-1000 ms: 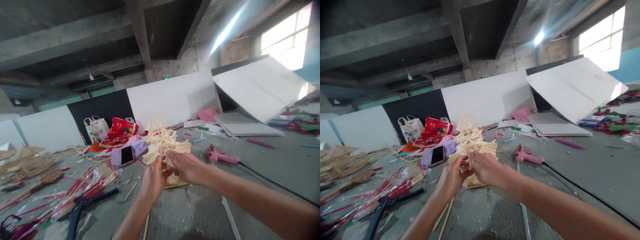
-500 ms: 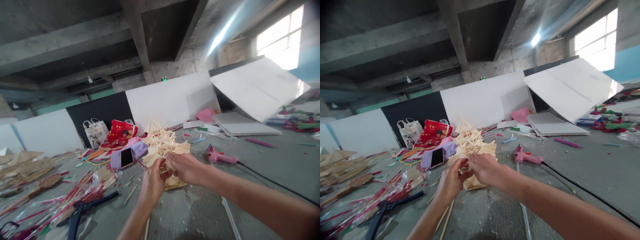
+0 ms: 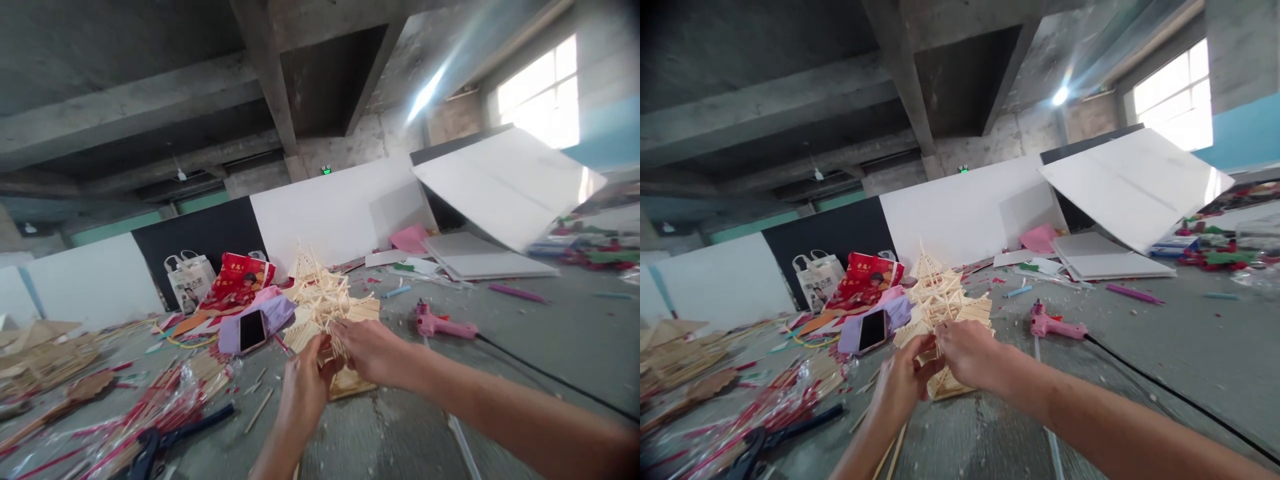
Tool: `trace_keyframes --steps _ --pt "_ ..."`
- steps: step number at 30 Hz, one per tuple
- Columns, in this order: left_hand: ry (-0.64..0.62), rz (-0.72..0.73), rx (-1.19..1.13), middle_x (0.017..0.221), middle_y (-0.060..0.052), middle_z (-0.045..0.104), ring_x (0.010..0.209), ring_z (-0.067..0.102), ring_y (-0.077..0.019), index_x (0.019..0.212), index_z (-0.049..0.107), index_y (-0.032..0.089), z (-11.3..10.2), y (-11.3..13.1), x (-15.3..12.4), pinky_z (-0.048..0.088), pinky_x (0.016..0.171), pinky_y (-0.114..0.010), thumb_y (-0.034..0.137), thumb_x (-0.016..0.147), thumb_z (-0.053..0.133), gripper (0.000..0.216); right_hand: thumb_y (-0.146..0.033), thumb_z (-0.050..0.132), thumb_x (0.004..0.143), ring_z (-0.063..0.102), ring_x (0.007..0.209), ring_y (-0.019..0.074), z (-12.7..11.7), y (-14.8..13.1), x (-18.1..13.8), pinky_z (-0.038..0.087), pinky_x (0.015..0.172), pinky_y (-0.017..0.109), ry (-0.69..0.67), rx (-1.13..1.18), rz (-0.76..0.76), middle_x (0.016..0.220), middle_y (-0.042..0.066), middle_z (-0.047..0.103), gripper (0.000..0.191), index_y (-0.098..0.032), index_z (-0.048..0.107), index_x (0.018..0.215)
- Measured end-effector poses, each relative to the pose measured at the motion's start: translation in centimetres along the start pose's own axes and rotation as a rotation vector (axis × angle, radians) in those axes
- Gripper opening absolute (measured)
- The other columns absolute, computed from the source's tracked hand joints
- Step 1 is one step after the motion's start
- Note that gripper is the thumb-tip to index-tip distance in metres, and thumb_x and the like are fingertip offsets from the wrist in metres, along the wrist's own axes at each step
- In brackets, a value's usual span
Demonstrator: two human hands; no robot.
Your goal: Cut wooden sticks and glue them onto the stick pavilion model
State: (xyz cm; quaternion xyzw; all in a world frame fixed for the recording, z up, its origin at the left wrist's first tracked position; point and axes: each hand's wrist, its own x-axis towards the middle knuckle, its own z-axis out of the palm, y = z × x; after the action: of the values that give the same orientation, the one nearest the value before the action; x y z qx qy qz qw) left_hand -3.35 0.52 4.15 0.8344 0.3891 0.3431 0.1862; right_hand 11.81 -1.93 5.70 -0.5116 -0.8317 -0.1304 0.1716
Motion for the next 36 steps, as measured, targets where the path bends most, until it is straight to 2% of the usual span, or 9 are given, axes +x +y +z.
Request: trace_keyframes --steps 3,10,13,19,23,25,30,33,36 --pt "-0.022 -0.009 0.009 0.103 -0.005 0.064 0.063 0.064 -0.0135 0.106 0.054 0.02 -0.1 -0.1 -0.1 0.046 0.053 -0.022 0.017 0.075 0.047 0.033 -0.012 0.047 0.063 0.058 0.077 0.023 0.2 0.1 0.0 0.041 0.057 0.028 0.002 0.003 -0.009 0.092 0.011 0.06 0.037 -0.01 0.05 0.1" --pt "0.004 -0.041 -0.008 0.108 -0.007 0.061 0.039 0.056 -0.0078 0.108 0.051 0.019 -0.7 0.0 -0.5 0.048 0.055 -0.026 0.026 0.082 0.04 0.029 -0.013 0.046 0.067 0.057 0.083 0.0217 0.6 0.2 -0.1 0.042 0.065 0.028 0.023 0.024 -0.022 0.095 0.01 0.059 0.035 -0.012 0.049 0.102" --pt "-0.005 -0.016 -0.012 0.101 -0.006 0.064 0.039 0.055 -0.0074 0.107 0.051 0.018 -0.6 0.0 -0.5 0.048 0.055 -0.025 0.024 0.084 0.033 0.029 -0.013 0.047 0.067 0.057 0.083 0.0224 0.6 0.2 -0.1 0.042 0.064 0.028 0.021 0.022 -0.018 0.094 0.01 0.059 0.035 -0.012 0.049 0.102" --pt "-0.001 0.02 0.029 0.068 0.0 0.063 0.043 0.058 -0.0109 0.11 0.051 0.018 -0.2 -0.1 -0.6 0.046 0.055 -0.026 0.02 0.085 0.031 0.031 -0.012 0.049 0.064 0.058 0.08 0.0222 -0.1 -0.1 0.0 0.041 0.061 0.027 -0.003 0.013 0.003 0.091 0.01 0.06 0.033 -0.012 0.05 0.098" --pt "-0.015 0.03 0.022 0.067 0.0 0.063 0.043 0.057 -0.0112 0.113 0.05 0.019 0.0 -0.2 -0.6 0.046 0.054 -0.025 0.021 0.086 0.031 0.033 -0.01 0.048 0.066 0.058 0.079 0.0226 -0.3 -0.3 0.1 0.042 0.061 0.028 -0.013 0.01 0.004 0.092 0.01 0.06 0.032 -0.011 0.051 0.098" --pt "-0.006 0.026 0.03 0.075 -0.002 0.067 0.043 0.057 -0.011 0.114 0.05 0.018 -0.2 -0.1 -0.7 0.047 0.058 -0.026 0.023 0.086 0.033 0.033 -0.009 0.047 0.066 0.058 0.081 0.0229 -0.3 -0.5 0.1 0.043 0.063 0.029 -0.014 0.011 -0.006 0.093 0.011 0.06 0.035 -0.01 0.051 0.1" --pt "0.143 -0.011 0.08 0.104 -0.008 0.064 0.049 0.059 -0.0105 0.112 0.051 0.019 -3.3 0.7 -1.3 0.048 0.06 -0.025 0.036 0.084 0.036 0.035 -0.011 0.049 0.068 0.055 0.091 0.0243 -1.4 -1.0 -0.9 0.045 0.07 0.031 0.037 0.042 0.019 0.113 0.016 0.052 0.052 -0.006 0.04 0.119" --pt "0.247 -0.054 0.124 0.1 -0.005 0.065 0.049 0.058 -0.0105 0.106 0.054 0.02 -6.4 -0.1 -1.9 0.045 0.053 -0.023 0.041 0.082 0.038 0.035 -0.02 0.05 0.076 0.055 0.093 0.0237 -2.7 -1.4 -2.8 0.043 0.076 0.033 0.083 0.126 0.061 0.112 0.014 0.053 0.045 -0.011 0.042 0.119" --pt "0.146 -0.119 0.291 0.08 -0.002 0.068 0.048 0.056 -0.0112 0.094 0.059 0.02 -8.7 -2.8 -2.4 0.041 0.052 -0.022 0.038 0.08 0.041 0.029 -0.022 0.044 0.082 0.058 0.083 0.0199 -3.4 -1.4 -5.1 0.043 0.073 0.031 0.08 0.154 0.067 0.096 0.008 0.061 0.023 -0.018 0.055 0.102"
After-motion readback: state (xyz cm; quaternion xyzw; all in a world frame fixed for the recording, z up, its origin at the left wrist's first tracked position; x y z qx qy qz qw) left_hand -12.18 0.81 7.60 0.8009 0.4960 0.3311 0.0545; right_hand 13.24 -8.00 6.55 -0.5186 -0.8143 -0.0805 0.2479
